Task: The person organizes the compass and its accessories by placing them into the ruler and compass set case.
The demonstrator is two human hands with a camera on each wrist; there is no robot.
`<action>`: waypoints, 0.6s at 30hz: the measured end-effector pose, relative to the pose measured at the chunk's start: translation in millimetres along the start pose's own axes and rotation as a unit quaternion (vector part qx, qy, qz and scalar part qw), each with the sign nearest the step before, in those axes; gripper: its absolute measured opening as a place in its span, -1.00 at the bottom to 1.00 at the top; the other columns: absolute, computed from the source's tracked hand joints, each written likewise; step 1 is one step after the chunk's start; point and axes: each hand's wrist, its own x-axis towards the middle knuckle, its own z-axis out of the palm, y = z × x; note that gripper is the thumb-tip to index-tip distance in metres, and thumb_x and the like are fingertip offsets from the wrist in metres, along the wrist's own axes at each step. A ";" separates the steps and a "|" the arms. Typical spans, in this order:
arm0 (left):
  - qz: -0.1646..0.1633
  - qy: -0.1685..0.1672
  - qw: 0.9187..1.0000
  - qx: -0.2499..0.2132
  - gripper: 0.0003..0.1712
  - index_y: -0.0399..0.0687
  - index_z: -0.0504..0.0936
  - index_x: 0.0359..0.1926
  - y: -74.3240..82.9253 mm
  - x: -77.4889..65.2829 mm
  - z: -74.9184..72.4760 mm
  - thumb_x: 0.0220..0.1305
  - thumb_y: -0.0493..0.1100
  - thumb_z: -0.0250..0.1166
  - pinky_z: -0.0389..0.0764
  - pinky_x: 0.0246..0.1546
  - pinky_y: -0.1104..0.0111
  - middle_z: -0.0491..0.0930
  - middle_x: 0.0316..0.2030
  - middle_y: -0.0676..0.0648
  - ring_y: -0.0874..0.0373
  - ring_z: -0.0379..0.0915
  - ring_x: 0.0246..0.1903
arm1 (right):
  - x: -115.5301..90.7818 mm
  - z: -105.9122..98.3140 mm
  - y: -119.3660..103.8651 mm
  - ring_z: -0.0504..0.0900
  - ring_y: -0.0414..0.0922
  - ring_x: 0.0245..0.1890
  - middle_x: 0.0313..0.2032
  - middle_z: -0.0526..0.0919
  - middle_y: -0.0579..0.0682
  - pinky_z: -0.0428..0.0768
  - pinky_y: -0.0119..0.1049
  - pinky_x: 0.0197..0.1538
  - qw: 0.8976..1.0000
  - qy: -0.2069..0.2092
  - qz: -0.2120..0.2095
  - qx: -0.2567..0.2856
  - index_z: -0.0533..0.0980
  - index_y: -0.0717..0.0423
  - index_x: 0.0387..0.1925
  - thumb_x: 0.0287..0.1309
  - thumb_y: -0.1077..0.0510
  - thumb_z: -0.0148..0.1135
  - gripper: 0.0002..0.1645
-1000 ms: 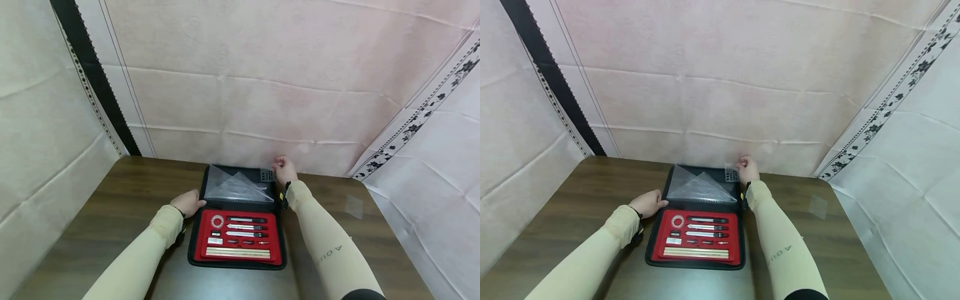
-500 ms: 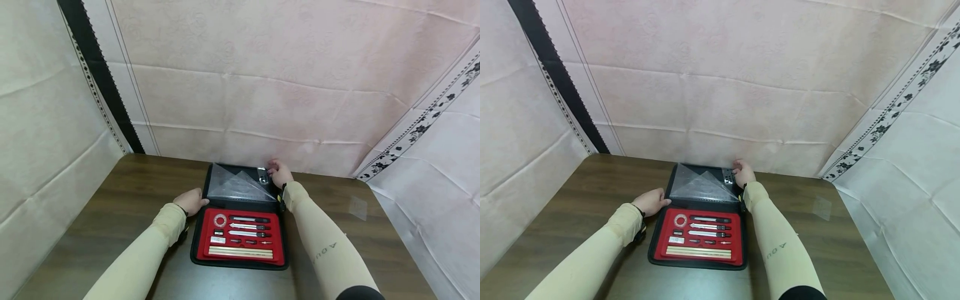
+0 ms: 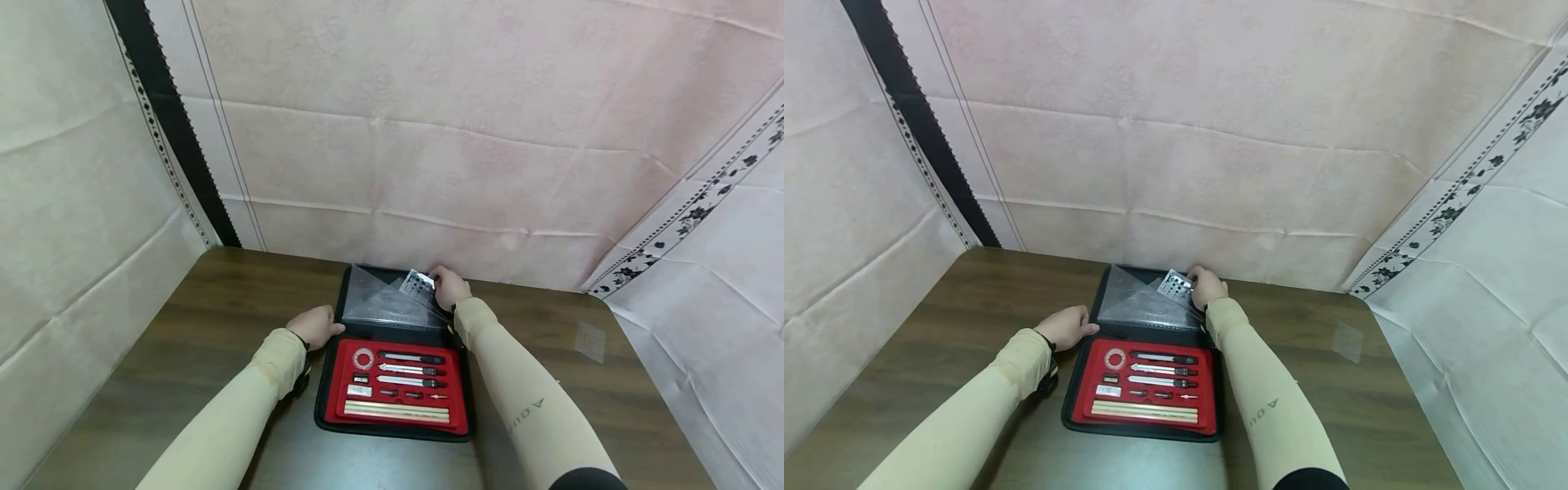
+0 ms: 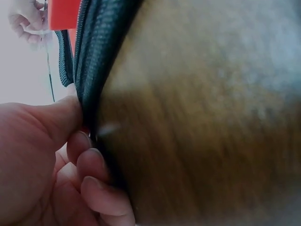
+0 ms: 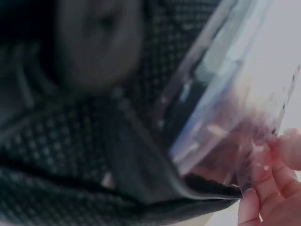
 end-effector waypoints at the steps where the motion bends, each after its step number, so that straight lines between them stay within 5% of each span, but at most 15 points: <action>1: 0.003 0.001 1.000 0.000 -0.69 -0.14 0.45 -0.34 0.3 -0.7 -0.2 0.35 0.01 0.23 0.39 -0.40 0.26 0.44 -0.51 -0.09 0.07 0.40 -0.45 | -0.7 0.6 -0.3 0.55 0.03 -0.03 -0.10 0.63 0.03 0.31 0.05 0.09 1.000 0.002 -0.003 0.000 0.53 0.02 0.00 0.35 0.29 -0.05 -0.69; 11: 0.009 0.003 1.000 0.006 -0.69 -0.18 0.46 -0.27 5.9 -7.3 -3.3 0.36 0.01 0.21 0.43 -0.32 0.23 0.46 -0.47 -0.08 0.07 0.41 -0.40 | -16.0 -1.9 -7.4 0.55 -0.06 -0.12 -0.21 0.67 -0.09 0.22 0.07 0.04 0.999 -0.015 -0.029 -0.012 0.65 -0.05 -0.24 0.24 0.34 -0.01 -0.66; 18: 0.011 0.001 1.000 0.007 -0.68 -0.18 0.45 -0.29 7.0 -9.3 -3.4 0.38 0.01 0.19 0.43 -0.32 0.23 0.45 -0.48 -0.08 0.06 0.40 -0.40 | -21.7 -2.4 0.0 0.51 -0.10 -0.10 -0.23 0.61 -0.10 0.21 0.04 0.04 0.995 -0.013 -0.064 -0.077 0.65 -0.06 -0.23 0.22 0.26 0.03 -0.71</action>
